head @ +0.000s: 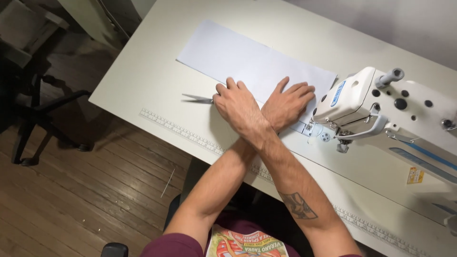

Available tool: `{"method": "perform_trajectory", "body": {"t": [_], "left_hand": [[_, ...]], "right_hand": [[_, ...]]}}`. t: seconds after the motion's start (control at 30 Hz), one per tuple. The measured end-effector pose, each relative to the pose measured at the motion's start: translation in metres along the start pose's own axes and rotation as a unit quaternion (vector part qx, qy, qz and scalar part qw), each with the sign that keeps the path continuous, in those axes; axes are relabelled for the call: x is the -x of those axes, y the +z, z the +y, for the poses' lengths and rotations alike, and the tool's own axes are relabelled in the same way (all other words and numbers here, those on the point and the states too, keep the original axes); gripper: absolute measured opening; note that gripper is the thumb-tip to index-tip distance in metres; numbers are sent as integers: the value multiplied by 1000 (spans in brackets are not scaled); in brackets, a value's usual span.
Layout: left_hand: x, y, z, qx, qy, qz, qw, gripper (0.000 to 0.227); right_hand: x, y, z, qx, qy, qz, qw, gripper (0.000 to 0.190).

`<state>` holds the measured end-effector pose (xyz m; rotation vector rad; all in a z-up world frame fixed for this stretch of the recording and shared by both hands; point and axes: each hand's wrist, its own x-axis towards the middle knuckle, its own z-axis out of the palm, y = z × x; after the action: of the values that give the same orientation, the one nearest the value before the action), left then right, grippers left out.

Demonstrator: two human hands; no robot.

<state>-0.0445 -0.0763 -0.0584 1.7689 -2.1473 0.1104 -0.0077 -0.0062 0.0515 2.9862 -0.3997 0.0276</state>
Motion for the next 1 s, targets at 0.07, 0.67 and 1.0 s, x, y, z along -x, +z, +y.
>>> {"method": "perform_trajectory", "body": {"t": [0.07,0.67,1.0], "left_hand": [[-7,-9,-2,2,1,7,1000,36],[-101,4,-22,4,44,25,999,68],[-112,-14,-42,9,102,-14,995,70]], "right_hand": [[-3,3,0,38,-16,17,999,21],[50,-81,-27,-381,-107,309,865,20],[207,-17,-24,-738,25,116,664,24]]}}
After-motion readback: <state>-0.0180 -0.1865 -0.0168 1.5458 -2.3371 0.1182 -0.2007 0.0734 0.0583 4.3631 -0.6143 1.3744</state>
